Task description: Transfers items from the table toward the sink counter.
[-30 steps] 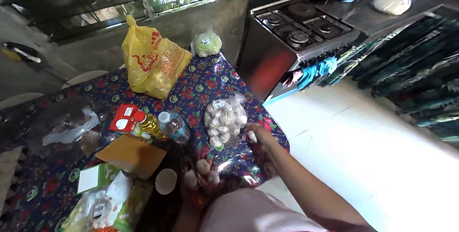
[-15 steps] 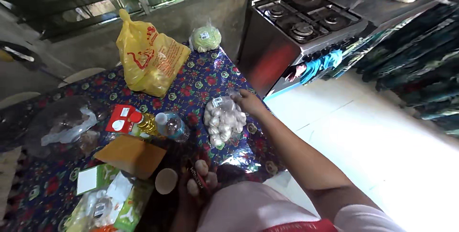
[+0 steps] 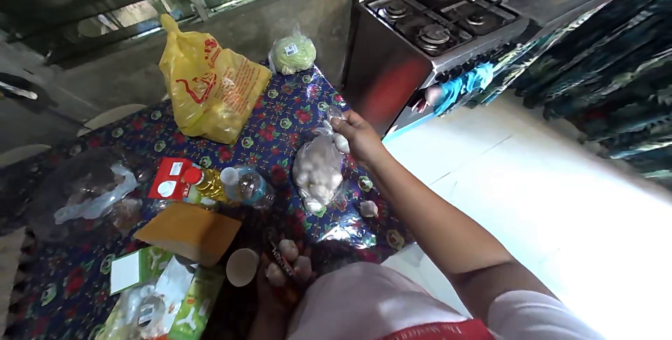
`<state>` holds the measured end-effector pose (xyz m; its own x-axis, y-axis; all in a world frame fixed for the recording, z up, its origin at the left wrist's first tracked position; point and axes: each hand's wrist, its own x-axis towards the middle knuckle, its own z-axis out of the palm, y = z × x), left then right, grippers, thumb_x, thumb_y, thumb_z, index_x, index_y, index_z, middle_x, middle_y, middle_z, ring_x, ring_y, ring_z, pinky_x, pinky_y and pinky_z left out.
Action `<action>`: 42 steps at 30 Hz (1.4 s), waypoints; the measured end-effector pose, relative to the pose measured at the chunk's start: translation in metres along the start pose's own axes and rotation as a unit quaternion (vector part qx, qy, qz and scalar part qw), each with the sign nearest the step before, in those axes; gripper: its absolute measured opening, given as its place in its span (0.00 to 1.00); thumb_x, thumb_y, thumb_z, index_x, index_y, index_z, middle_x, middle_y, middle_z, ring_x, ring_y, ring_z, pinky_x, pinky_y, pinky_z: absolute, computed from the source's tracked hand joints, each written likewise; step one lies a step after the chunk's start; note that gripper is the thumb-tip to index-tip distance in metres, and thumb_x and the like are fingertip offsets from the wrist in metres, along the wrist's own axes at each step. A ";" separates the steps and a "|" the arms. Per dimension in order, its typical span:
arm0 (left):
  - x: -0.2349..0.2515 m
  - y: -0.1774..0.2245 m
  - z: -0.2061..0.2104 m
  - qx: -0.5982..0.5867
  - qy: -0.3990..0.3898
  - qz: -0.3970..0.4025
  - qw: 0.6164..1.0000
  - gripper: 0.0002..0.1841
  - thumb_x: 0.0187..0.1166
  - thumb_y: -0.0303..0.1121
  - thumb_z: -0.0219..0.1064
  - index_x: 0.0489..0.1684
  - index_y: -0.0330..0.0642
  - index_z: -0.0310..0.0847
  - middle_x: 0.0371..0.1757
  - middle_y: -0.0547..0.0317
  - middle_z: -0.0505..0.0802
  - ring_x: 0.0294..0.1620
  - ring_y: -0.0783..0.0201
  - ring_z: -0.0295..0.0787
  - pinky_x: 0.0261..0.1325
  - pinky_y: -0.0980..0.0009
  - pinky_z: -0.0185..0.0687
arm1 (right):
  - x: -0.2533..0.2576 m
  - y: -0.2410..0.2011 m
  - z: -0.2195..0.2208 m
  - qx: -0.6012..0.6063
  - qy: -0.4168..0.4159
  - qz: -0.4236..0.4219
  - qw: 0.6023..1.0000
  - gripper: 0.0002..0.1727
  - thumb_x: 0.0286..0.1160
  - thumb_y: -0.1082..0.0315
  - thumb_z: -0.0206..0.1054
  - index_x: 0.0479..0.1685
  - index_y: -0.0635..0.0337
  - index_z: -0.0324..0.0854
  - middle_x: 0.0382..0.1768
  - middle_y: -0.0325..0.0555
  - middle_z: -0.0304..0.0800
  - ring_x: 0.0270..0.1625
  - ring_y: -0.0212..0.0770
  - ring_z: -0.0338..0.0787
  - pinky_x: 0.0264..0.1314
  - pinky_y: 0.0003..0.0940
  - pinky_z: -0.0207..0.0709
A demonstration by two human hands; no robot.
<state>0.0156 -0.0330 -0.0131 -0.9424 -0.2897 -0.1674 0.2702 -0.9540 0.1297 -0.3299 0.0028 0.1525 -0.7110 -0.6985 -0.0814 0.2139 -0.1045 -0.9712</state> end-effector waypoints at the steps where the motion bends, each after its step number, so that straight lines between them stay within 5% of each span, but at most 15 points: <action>1: 0.000 0.000 0.002 -0.005 -0.005 -0.004 1.000 0.33 0.72 0.64 0.67 0.63 0.46 0.88 0.59 0.45 0.93 0.59 0.46 0.92 0.56 0.46 0.89 | -0.003 -0.001 0.003 -0.001 -0.001 -0.009 1.000 0.05 0.86 0.65 0.61 0.47 0.56 0.77 0.34 0.38 0.85 0.32 0.30 0.84 0.37 0.28 0.81; 7: 0.000 0.000 0.010 -0.009 -0.027 0.004 1.000 0.31 0.71 0.62 0.69 0.64 0.48 0.87 0.57 0.47 0.93 0.55 0.48 0.93 0.52 0.50 0.90 | -0.027 -0.007 0.014 -0.088 -0.028 -0.099 0.991 0.07 0.87 0.60 0.62 0.46 0.53 0.81 0.32 0.36 0.85 0.28 0.28 0.81 0.31 0.25 0.78; 14: -0.007 0.001 0.024 0.082 0.094 0.042 0.991 0.26 0.70 0.59 0.70 0.52 0.48 0.91 0.47 0.47 0.96 0.44 0.54 0.97 0.40 0.59 0.94 | -0.043 -0.025 0.022 -0.098 -0.061 -0.135 0.984 0.07 0.87 0.62 0.62 0.44 0.53 0.82 0.32 0.37 0.86 0.28 0.27 0.82 0.30 0.23 0.77; 18: -0.006 0.006 0.031 0.091 0.011 0.001 0.996 0.22 0.75 0.50 0.70 0.57 0.46 0.90 0.55 0.47 0.95 0.53 0.53 0.95 0.50 0.58 0.93 | -0.056 -0.026 0.020 -0.096 -0.093 -0.089 0.987 0.06 0.84 0.63 0.64 0.44 0.54 0.83 0.29 0.37 0.86 0.25 0.27 0.80 0.27 0.23 0.74; 23: -0.024 -0.005 0.072 0.113 -0.045 -0.003 0.993 0.22 0.81 0.53 0.65 0.60 0.49 0.91 0.56 0.57 0.96 0.59 0.65 0.94 0.65 0.65 0.88 | -0.073 -0.018 0.022 -0.154 -0.139 -0.067 0.976 0.07 0.83 0.64 0.66 0.40 0.56 0.84 0.30 0.36 0.87 0.28 0.27 0.82 0.31 0.24 0.77; 25: -0.026 -0.006 0.072 0.104 -0.066 -0.022 0.992 0.24 0.81 0.50 0.66 0.69 0.49 0.86 0.64 0.53 0.93 0.66 0.58 0.90 0.70 0.59 0.85 | -0.076 -0.014 0.022 -0.154 -0.164 -0.072 0.972 0.07 0.83 0.66 0.66 0.38 0.56 0.84 0.31 0.35 0.87 0.31 0.26 0.83 0.36 0.24 0.78; 30: -0.020 -0.001 0.065 0.083 -0.066 -0.052 0.993 0.21 0.79 0.45 0.68 0.65 0.43 0.86 0.62 0.50 0.93 0.58 0.60 0.93 0.60 0.66 0.88 | -0.091 -0.009 0.032 -0.210 -0.255 -0.061 0.942 0.08 0.82 0.64 0.66 0.42 0.59 0.86 0.33 0.35 0.88 0.35 0.23 0.84 0.44 0.25 0.81; 35: -0.022 0.000 0.079 0.085 -0.043 -0.042 0.995 0.21 0.79 0.46 0.68 0.64 0.45 0.88 0.61 0.49 0.94 0.58 0.56 0.94 0.58 0.60 0.91 | -0.102 0.002 0.035 -0.243 -0.298 -0.041 0.922 0.15 0.84 0.57 0.64 0.46 0.60 0.86 0.34 0.35 0.87 0.36 0.21 0.82 0.46 0.23 0.79; 38: -0.023 -0.003 0.079 0.099 -0.030 -0.018 0.994 0.22 0.83 0.50 0.64 0.70 0.51 0.84 0.65 0.51 0.92 0.65 0.53 0.91 0.66 0.55 0.87 | -0.107 0.007 0.037 -0.258 -0.300 -0.003 0.919 0.17 0.85 0.55 0.64 0.49 0.60 0.86 0.34 0.37 0.87 0.35 0.24 0.83 0.45 0.26 0.80; 42: -0.022 -0.007 0.074 0.194 0.071 0.039 0.978 0.25 0.83 0.62 0.57 0.53 0.55 0.90 0.48 0.59 0.96 0.49 0.65 0.94 0.52 0.67 0.91 | -0.130 0.044 0.051 -0.276 -0.265 -0.067 0.921 0.15 0.83 0.58 0.64 0.51 0.60 0.89 0.39 0.46 0.93 0.39 0.37 0.91 0.48 0.40 0.86</action>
<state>0.0196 -0.0140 0.0619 -0.8775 -0.3951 -0.2720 0.2202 -0.8355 0.5034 -0.1939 0.0534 0.1319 -0.2481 -0.9684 0.0257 -0.3296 0.0594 -0.9422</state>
